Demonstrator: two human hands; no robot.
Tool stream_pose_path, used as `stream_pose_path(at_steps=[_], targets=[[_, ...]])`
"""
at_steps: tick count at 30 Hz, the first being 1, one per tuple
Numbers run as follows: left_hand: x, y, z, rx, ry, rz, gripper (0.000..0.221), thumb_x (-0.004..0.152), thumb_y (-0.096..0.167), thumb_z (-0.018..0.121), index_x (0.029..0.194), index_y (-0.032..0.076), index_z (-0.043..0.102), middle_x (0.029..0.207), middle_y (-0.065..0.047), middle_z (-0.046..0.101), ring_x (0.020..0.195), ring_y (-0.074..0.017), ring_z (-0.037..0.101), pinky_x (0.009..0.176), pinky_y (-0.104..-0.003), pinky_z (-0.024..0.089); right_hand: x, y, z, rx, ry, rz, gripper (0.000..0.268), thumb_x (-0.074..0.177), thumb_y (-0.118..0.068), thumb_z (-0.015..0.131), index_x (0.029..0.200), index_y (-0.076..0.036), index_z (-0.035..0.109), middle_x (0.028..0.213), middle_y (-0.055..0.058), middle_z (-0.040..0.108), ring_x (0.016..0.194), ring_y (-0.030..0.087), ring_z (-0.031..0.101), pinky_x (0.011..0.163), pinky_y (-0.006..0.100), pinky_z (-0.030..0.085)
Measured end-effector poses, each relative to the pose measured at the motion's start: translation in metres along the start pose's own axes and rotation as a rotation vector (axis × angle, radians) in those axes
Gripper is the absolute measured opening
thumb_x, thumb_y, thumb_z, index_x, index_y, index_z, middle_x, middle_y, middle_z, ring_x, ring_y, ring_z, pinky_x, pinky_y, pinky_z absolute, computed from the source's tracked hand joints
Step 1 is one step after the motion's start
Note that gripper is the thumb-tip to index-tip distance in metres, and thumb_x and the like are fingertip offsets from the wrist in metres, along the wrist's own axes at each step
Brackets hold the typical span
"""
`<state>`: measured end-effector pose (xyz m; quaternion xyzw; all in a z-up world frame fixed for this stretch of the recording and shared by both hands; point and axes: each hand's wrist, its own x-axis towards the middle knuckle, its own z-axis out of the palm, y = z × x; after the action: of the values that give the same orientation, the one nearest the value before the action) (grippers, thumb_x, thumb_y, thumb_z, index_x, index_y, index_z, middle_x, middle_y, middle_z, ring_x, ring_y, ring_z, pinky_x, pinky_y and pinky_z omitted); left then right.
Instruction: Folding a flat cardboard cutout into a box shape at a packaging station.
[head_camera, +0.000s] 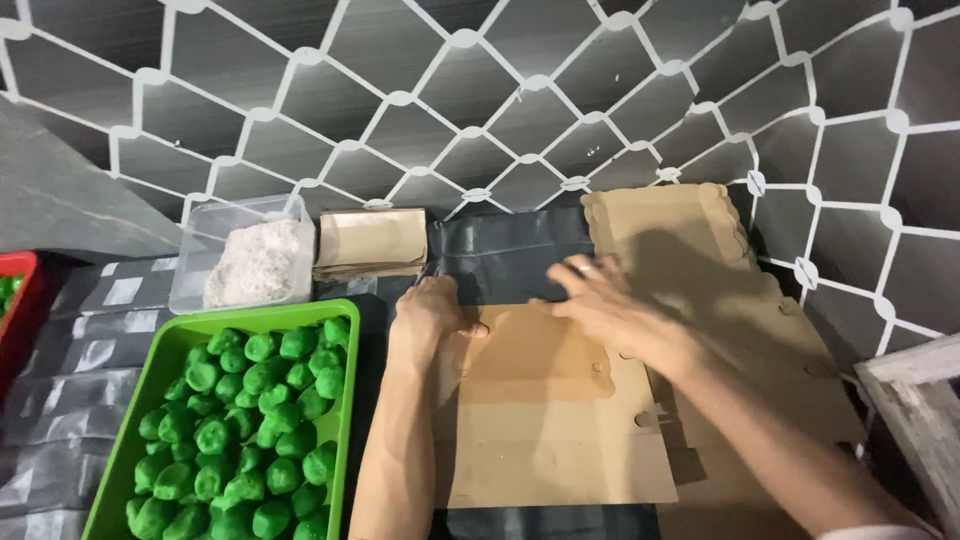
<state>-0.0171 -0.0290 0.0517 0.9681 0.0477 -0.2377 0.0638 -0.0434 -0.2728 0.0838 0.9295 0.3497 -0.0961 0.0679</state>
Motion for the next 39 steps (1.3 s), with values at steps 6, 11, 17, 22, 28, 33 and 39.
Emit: stream_pose_path(at_steps=[6, 11, 17, 22, 28, 33, 39], targets=[[0.015, -0.005, 0.016, -0.029, 0.049, -0.021, 0.067, 0.073, 0.051, 0.085, 0.123, 0.009, 0.072, 0.118, -0.010, 0.075, 0.113, -0.0326, 0.072, 0.090, -0.048, 0.061, 0.066, -0.040, 0.029, -0.032, 0.333, -0.253, 0.015, 0.085, -0.010, 0.066, 0.086, -0.018, 0.079, 0.135, 0.005, 0.050, 0.130, 0.032, 0.042, 0.097, 0.052, 0.042], [0.009, -0.009, 0.014, -0.056, 0.009, -0.003, 0.065, 0.076, 0.052, 0.081, 0.124, 0.009, 0.072, 0.121, -0.011, 0.075, 0.116, -0.0332, 0.071, 0.092, -0.049, 0.060, 0.039, -0.001, 0.049, 0.014, 0.275, -0.238, 0.018, 0.080, -0.013, 0.072, 0.098, -0.016, 0.077, 0.139, 0.008, 0.050, 0.138, 0.035, 0.037, 0.102, 0.057, 0.036], [0.006, -0.005, 0.007, -0.063, -0.030, -0.011, 0.070, 0.071, 0.056, 0.087, 0.121, 0.008, 0.073, 0.120, -0.013, 0.076, 0.117, -0.0348, 0.070, 0.093, -0.048, 0.060, -0.008, 0.020, 0.040, 0.192, 0.053, 0.103, 0.045, 0.079, -0.012, 0.080, 0.121, -0.019, 0.067, 0.135, 0.007, 0.051, 0.137, 0.035, 0.044, 0.115, 0.063, 0.028], [0.008, -0.009, 0.007, -0.079, -0.003, 0.004, 0.078, 0.068, 0.063, 0.087, 0.120, 0.007, 0.073, 0.119, -0.014, 0.076, 0.116, -0.0339, 0.071, 0.093, -0.047, 0.061, 0.011, 0.002, 0.028, 0.136, 0.013, 0.104, 0.038, 0.078, -0.011, 0.081, 0.112, -0.019, 0.069, 0.135, 0.005, 0.050, 0.135, 0.033, 0.046, 0.115, 0.060, 0.033], [0.002, -0.002, 0.001, -0.075, -0.067, -0.044, 0.080, 0.065, 0.057, 0.092, 0.125, 0.008, 0.071, 0.127, -0.011, 0.074, 0.122, -0.0325, 0.067, 0.097, -0.047, 0.058, 0.077, -0.050, 0.043, -0.006, 0.238, -0.205, 0.015, 0.077, -0.008, 0.076, 0.091, -0.009, 0.079, 0.140, 0.010, 0.050, 0.136, 0.034, 0.041, 0.104, 0.058, 0.041], [0.017, -0.014, 0.010, -0.146, -0.057, 0.005, 0.082, 0.064, 0.060, 0.091, 0.124, 0.008, 0.073, 0.126, -0.014, 0.073, 0.122, -0.0342, 0.067, 0.097, -0.049, 0.058, 0.034, -0.027, 0.015, 0.052, 0.108, -0.125, 0.010, 0.078, -0.003, 0.070, 0.084, -0.009, 0.076, 0.142, 0.009, 0.050, 0.142, 0.036, 0.035, 0.106, 0.059, 0.039], [-0.006, -0.004, -0.004, -0.117, -0.040, -0.020, 0.068, 0.075, 0.052, 0.086, 0.122, 0.005, 0.072, 0.122, -0.016, 0.075, 0.119, -0.0365, 0.069, 0.094, -0.049, 0.059, -0.016, 0.040, 0.088, 0.005, 0.264, 0.133, 0.028, 0.085, -0.037, 0.063, 0.110, -0.041, 0.076, 0.115, -0.004, 0.047, 0.120, 0.020, 0.046, 0.094, 0.040, 0.039]])
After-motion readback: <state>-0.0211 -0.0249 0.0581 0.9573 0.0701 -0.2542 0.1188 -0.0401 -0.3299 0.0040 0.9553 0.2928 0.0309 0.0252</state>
